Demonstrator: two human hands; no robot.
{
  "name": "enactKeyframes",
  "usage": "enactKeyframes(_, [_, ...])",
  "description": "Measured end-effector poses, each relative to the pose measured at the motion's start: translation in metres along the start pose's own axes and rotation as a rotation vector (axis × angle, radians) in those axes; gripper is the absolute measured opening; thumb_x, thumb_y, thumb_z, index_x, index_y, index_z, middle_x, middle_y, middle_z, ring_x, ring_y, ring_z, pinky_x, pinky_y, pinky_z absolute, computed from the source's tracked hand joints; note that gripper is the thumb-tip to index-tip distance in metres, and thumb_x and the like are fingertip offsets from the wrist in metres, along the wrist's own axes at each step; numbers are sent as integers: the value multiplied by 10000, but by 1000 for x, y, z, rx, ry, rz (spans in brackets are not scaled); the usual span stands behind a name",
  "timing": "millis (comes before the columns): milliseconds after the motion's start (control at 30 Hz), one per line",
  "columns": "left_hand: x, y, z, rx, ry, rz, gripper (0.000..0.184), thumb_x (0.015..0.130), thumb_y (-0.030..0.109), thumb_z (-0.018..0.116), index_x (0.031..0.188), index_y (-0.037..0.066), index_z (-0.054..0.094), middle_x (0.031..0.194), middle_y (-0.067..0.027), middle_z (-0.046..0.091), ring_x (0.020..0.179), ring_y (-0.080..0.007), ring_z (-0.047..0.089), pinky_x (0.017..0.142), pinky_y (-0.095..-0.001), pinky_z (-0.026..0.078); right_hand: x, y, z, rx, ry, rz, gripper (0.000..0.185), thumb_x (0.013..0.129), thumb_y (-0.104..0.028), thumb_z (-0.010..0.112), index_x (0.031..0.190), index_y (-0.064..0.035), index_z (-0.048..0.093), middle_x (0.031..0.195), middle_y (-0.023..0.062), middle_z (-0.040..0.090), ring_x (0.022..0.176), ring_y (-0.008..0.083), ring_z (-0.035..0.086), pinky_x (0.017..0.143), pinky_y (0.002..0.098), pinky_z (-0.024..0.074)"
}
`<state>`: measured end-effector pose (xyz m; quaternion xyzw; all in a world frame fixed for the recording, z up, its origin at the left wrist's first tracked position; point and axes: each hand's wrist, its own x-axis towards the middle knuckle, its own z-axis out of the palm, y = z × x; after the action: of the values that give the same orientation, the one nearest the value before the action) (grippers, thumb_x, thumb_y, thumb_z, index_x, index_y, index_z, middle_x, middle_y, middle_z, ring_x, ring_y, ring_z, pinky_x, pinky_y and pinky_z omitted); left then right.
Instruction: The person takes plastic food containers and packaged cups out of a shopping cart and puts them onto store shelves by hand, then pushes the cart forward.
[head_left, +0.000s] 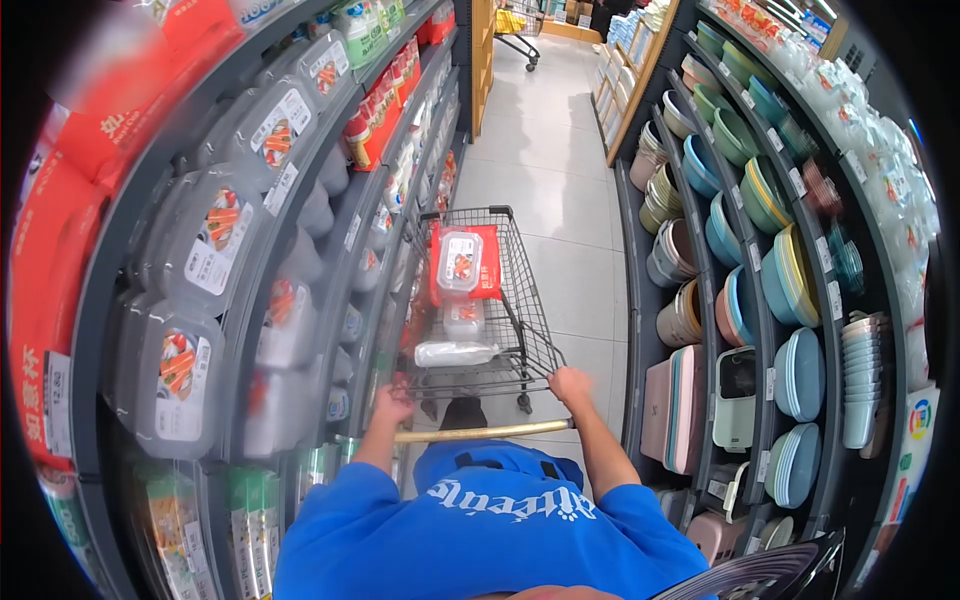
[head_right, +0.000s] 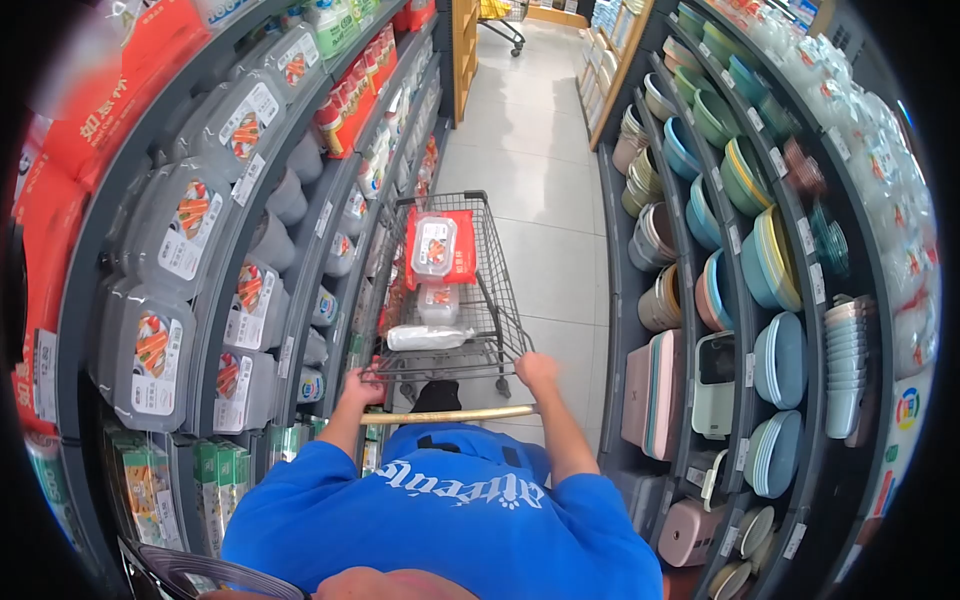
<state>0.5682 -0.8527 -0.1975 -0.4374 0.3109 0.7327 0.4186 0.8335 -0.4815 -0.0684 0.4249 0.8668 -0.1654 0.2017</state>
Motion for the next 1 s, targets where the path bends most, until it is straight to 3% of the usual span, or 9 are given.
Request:
enactKeyframes(200, [18,58,44,185,51,32,290,961,303,438,1000,85,626,934,11,692,631,-98,506,636,-323,405,22,-38,7,25,61,-7,377,906,-363,542,891,-57,762,933,231,720,893,397,706,789,496,558])
enactKeyframes(333, [37,57,65,109,56,4,250,962,297,431,890,111,580,931,-3,695,648,-116,502,625,-323,405,48,-37,-8,59,108,13,379,879,-345,556,855,-25,755,906,231,719,880,415,698,796,498,553])
enactKeyframes(567, [70,77,107,51,20,-43,259,958,308,428,874,107,569,905,0,691,605,-124,464,592,-304,374,101,-43,-35,-10,136,-22,353,890,-333,561,849,-42,759,877,221,722,840,399,707,775,491,562])
enactKeyframes(600, [70,79,115,41,-20,-70,251,930,334,474,886,122,600,958,5,718,689,-131,484,662,-321,363,112,-44,-38,-2,133,-14,355,889,-337,564,853,-42,758,884,223,721,845,400,707,777,492,562])
enactKeyframes(700, [72,78,146,27,43,-21,292,948,315,431,903,90,610,671,41,532,574,-119,436,596,-313,355,136,-45,-48,36,115,-5,401,888,-367,573,886,-4,742,924,251,712,886,416,697,796,503,555])
enactKeyframes(800, [81,82,169,57,25,7,294,931,318,451,925,83,626,659,38,507,563,-120,427,587,-317,345,160,-48,-65,39,110,10,425,889,-382,575,900,13,732,937,265,707,902,429,691,801,510,552])
enactKeyframes(1000, [109,88,201,23,-12,15,250,895,313,488,895,94,609,764,17,612,552,-134,427,574,-333,339,200,-54,-86,12,142,40,372,899,-362,576,885,-34,752,911,234,718,893,408,700,801,499,556])
